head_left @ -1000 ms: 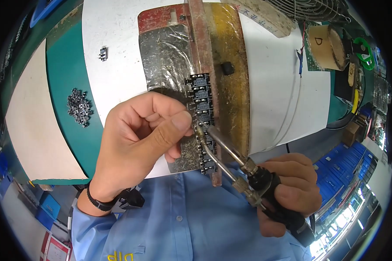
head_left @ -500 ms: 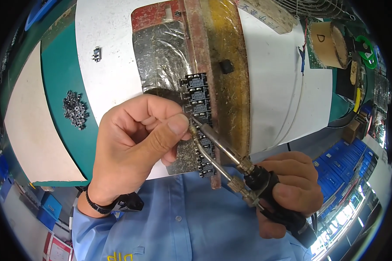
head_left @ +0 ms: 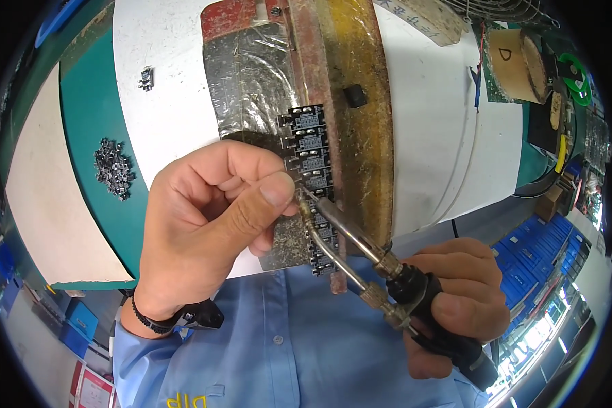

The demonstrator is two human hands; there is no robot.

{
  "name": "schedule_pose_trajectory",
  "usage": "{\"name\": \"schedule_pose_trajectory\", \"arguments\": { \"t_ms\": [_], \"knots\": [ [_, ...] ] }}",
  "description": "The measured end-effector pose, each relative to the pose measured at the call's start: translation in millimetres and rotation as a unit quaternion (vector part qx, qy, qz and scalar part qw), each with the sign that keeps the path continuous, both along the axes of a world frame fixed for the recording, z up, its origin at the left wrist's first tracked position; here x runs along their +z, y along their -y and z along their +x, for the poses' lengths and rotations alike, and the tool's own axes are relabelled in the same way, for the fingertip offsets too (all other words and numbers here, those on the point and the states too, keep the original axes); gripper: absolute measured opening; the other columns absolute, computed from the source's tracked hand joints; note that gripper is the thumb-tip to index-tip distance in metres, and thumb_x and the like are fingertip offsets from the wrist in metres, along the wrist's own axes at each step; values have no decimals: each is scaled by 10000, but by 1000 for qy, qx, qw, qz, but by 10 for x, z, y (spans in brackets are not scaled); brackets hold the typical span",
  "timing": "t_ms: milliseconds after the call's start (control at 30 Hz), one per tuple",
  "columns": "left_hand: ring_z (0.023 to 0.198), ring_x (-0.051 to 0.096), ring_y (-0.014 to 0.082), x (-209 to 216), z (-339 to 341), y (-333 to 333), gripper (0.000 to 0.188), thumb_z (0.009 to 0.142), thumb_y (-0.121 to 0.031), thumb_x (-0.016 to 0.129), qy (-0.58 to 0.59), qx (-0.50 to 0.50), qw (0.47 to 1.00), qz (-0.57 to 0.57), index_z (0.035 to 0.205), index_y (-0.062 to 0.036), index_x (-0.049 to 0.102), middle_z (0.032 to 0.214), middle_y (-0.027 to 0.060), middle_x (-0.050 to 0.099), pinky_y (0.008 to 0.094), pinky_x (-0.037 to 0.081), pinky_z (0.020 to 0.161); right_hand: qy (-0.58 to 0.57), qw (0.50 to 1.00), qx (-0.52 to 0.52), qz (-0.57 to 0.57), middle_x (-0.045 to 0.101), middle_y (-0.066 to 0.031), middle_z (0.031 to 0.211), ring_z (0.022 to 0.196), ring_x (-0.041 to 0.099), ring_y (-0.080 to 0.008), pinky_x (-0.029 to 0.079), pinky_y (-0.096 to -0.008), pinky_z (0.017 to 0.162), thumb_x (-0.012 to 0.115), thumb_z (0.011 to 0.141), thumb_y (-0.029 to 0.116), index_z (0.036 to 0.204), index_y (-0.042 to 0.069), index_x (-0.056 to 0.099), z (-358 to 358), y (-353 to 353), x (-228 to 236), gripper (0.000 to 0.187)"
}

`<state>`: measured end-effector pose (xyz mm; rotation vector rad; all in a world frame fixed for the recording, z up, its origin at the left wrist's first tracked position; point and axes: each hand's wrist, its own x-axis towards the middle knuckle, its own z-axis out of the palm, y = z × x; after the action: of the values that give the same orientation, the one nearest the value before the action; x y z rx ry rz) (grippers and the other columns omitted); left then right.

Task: The person picks up a component by hand, places it onto a circuit board, and solders it using a soldering iron, repeating this process for several components.

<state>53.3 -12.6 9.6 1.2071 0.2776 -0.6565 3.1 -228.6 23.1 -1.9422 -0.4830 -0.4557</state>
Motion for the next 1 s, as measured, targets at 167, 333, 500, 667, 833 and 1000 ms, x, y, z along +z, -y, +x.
{"name": "schedule_pose_trajectory", "arguments": {
  "t_ms": [167,333,500,667,833,1000],
  "knots": [
    [452,456,51,33,-5,86,206,847,-183,657,1,34,998,43,858,2,567,631,20,561,172,348,437,-8,1000,-2,-4,605,-49,567,542,643,-218,516,-304,520,616,824,381,937,78,533,-3,8,24,334],
    [447,449,50,24,0,88,200,848,-179,654,5,32,998,44,855,0,566,630,20,557,172,342,435,-16,1000,-8,14,625,-56,626,565,650,-230,519,-318,524,618,833,366,949,74,529,-35,40,35,327],
    [446,444,49,22,-6,84,195,850,-175,650,6,35,998,43,855,0,565,641,25,563,172,341,435,-3,999,-19,34,638,-73,681,602,659,-243,525,-319,527,619,843,359,973,60,518,-59,52,12,342],
    [542,506,49,-12,-8,19,120,877,-95,608,5,17,1000,-19,917,16,593,765,55,629,171,397,483,37,999,35,1,555,-71,680,540,595,-220,499,-348,477,471,854,588,1010,23,418,14,105,-97,589],
    [540,504,58,-24,-20,18,130,883,-112,603,18,15,1000,-14,911,13,589,762,63,627,183,399,485,34,994,100,16,605,-110,738,634,644,-274,546,-409,577,620,822,439,1064,-1,398,118,52,-169,550],
    [536,501,65,0,-10,47,144,888,-131,600,18,11,1000,6,905,12,586,756,69,624,190,399,487,20,991,135,-19,646,-161,852,810,662,-347,554,-449,701,685,789,304,1114,88,395,243,-41,-169,486]
  ]
}}
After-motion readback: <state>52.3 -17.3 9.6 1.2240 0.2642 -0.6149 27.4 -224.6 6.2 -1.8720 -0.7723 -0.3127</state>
